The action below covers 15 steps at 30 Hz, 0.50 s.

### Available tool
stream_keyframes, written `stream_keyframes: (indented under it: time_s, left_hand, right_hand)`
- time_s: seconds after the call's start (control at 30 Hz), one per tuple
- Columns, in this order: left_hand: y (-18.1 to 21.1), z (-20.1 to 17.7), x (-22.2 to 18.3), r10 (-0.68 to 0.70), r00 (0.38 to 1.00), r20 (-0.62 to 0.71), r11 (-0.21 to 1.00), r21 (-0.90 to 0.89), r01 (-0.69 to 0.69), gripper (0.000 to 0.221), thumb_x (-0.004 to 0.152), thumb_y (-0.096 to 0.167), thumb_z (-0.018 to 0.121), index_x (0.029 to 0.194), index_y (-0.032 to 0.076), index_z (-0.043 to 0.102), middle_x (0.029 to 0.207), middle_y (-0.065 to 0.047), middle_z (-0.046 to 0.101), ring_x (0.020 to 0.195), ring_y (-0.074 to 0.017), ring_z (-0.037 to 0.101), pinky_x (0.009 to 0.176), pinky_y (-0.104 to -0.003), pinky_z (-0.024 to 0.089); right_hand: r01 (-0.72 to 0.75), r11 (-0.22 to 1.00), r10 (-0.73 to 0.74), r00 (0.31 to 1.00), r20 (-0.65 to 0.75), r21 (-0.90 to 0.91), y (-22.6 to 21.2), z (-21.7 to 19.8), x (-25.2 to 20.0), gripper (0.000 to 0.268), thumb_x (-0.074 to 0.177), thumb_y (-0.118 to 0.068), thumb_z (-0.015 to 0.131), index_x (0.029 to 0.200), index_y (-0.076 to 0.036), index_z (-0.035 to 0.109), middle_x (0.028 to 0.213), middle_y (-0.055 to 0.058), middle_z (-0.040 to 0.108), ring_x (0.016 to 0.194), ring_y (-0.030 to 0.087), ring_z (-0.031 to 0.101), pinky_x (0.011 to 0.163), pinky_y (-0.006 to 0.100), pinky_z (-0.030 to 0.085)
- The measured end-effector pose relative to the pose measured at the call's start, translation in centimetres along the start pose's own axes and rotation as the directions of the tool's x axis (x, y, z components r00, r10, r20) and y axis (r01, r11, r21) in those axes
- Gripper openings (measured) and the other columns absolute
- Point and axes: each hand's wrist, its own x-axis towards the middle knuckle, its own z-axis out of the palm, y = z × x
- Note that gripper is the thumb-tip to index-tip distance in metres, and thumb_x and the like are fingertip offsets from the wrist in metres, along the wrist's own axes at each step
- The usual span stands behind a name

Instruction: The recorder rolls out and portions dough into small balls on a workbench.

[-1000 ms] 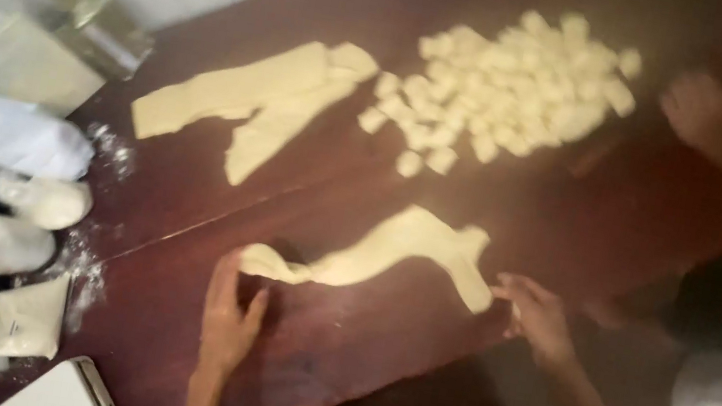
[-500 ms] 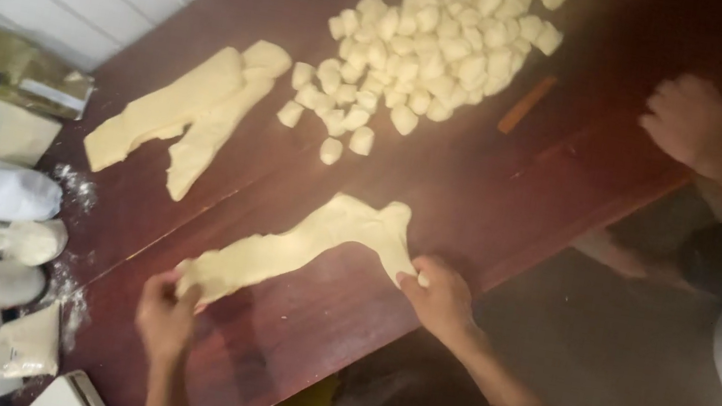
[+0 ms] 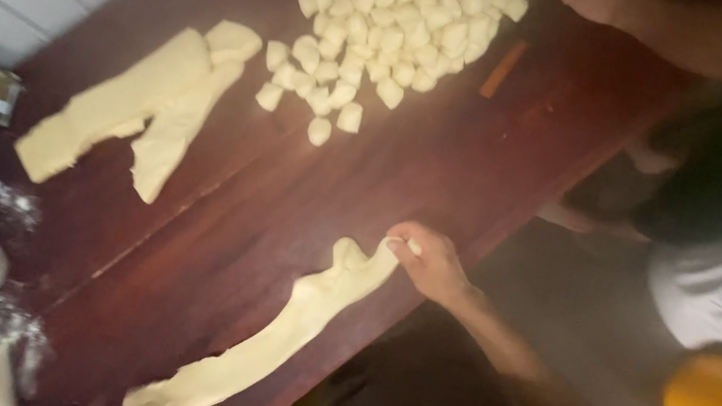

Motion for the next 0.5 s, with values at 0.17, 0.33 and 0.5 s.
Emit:
stream_keyframes:
  time_s: [0.17,0.33,0.5]
  left_hand:
    - [17.7,18.4,5.6,0.153,0.98,0.123,0.979,-0.155,-0.134,0.036,0.079,0.007,0.069,0.114,0.003,0.065,0.115,-0.019,0.066,0.108,-0.0356,0.061,0.095,-0.045,0.048]
    - [31.4,23.6,12.9,0.495,0.767,0.407,0.859,-0.364,-0.361,0.025,0.084,0.021,0.074,0.098,0.004,0.063,0.099,-0.019,0.068,0.101,-0.0427,0.062,0.084,-0.053,0.045]
    - [28.8,28.2,12.5,0.533,0.709,0.463,0.819,-0.493,-0.293,0.022,0.092,0.019,0.07,0.106,0.002,0.066,0.097,-0.021,0.07,0.092,-0.0441,0.067,0.077,-0.05,0.052]
  right_hand:
    - [-0.099,0.986,0.102,0.995,0.014,-0.134,-2.8,0.6,-3.2,0.026,0.096,-0.026,0.064,0.114,-0.008,0.069,0.106,0.01,0.075,0.098,0.023,0.072,0.087,0.037,0.055]
    - [0.209,0.9,-0.24,0.97,-0.034,-0.382,-5.1,1.1,-5.0,0.02,0.094,-0.026,0.071,0.101,-0.007,0.073,0.097,0.011,0.074,0.088,0.026,0.072,0.078,0.039,0.057]
    - [0.392,0.828,-0.475,0.87,-0.131,-0.401,-6.2,-0.9,-4.7,0.013,0.092,-0.018,0.074,0.097,-0.007,0.07,0.087,0.01,0.072,0.074,0.023,0.072,0.067,0.034,0.058]
